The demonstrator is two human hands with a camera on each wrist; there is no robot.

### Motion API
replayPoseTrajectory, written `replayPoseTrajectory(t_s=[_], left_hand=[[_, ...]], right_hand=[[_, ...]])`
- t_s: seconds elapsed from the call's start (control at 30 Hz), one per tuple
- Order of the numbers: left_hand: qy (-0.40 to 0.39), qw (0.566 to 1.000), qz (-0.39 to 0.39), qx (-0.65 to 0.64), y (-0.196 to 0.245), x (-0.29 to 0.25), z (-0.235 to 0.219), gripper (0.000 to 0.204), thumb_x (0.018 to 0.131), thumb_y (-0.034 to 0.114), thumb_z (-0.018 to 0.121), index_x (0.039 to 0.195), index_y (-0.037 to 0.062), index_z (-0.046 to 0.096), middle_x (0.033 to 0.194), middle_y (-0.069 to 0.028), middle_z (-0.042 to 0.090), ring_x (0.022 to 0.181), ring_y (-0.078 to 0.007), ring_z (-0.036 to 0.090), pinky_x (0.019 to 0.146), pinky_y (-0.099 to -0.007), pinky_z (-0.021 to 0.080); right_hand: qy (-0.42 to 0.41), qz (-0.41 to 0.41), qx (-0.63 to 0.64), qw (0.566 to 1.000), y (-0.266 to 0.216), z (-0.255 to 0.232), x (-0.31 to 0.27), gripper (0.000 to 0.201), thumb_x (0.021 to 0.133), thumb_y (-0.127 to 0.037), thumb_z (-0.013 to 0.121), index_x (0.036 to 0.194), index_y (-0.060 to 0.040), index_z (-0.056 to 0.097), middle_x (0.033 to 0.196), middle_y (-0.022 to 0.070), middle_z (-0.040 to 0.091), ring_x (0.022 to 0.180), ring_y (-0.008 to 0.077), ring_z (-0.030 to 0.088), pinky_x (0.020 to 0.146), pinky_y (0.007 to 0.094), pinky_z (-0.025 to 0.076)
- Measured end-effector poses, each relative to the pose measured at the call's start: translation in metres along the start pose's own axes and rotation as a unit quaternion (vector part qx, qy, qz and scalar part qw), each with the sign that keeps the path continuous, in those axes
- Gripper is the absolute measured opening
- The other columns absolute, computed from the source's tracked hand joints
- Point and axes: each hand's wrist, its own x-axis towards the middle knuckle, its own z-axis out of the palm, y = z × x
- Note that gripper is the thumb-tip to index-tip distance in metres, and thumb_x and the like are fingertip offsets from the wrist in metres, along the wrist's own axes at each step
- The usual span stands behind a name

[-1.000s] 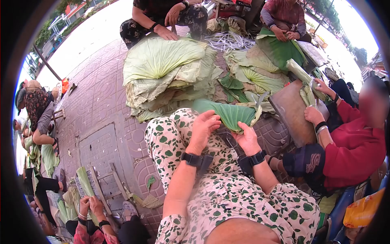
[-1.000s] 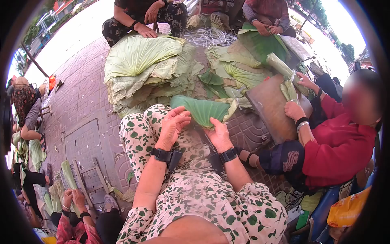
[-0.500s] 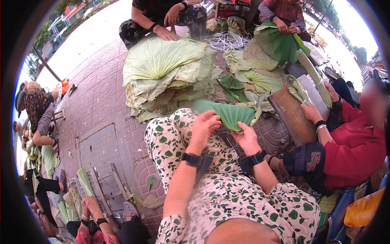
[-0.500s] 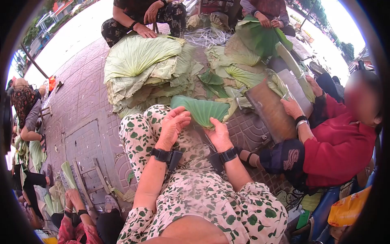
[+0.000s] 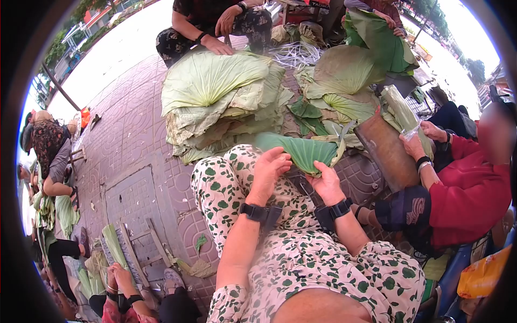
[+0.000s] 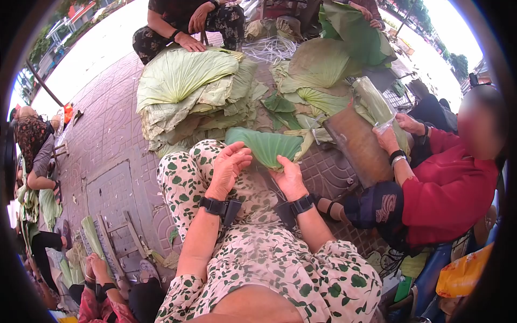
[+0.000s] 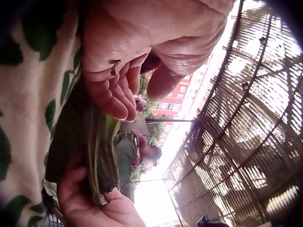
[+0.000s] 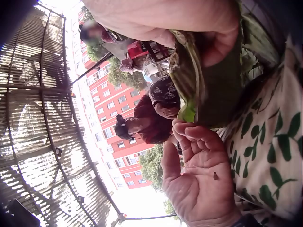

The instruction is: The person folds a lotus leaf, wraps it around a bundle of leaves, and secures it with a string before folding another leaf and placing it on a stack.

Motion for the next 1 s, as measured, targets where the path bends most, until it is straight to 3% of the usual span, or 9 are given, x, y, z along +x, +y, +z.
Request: replayPoseTrajectory(t_s=[0.2,0.27,0.37,1.0], left_hand=[[-0.001,1.0,0.002,0.006,0.0008,-0.0015,0.001,0.029,0.083,0.003,0.056,0.11,-0.0013,0.05,0.096,-0.0128,0.06,0.078,-0.0177,0.062,0.069,-0.0253,0.053],[-0.01,1.0,0.004,0.028,0.0006,-0.0021,0.0007,0.039,0.082,0.007,0.057,0.117,-0.0044,0.045,0.101,-0.0135,0.058,0.083,-0.0178,0.06,0.073,-0.0257,0.049],[-0.005,1.0,0.008,0.007,-0.0003,-0.0013,0.0007,0.029,0.083,0.002,0.056,0.11,-0.0016,0.05,0.096,-0.0126,0.061,0.078,-0.0175,0.062,0.069,-0.025,0.053],[-0.021,0.999,0.011,0.033,-0.0026,-0.0004,-0.0019,0.036,0.082,0.008,0.058,0.115,-0.0033,0.046,0.098,-0.0119,0.059,0.082,-0.017,0.059,0.072,-0.0253,0.049]], right_hand=[[0.003,0.005,0.009,1.0,0.0011,-0.0029,0.003,0.037,0.081,0.001,0.049,0.118,-0.0044,0.046,0.114,0.0119,0.053,0.104,0.0272,0.053,0.089,0.0442,0.043],[0.011,0.009,0.001,1.0,0.0011,-0.0033,0.0033,0.038,0.081,0.001,0.05,0.118,-0.0048,0.045,0.114,0.0116,0.053,0.105,0.0269,0.052,0.089,0.0444,0.043],[0.007,0.009,-0.001,1.0,0.0014,-0.0048,0.0038,0.038,0.081,0.0,0.051,0.118,-0.0052,0.045,0.114,0.0115,0.052,0.105,0.0268,0.052,0.09,0.0449,0.042],[0.016,0.003,-0.005,1.0,0.0031,-0.0045,0.0019,0.035,0.081,0.001,0.049,0.116,-0.0037,0.047,0.112,0.0125,0.054,0.102,0.0276,0.053,0.088,0.0457,0.042]])
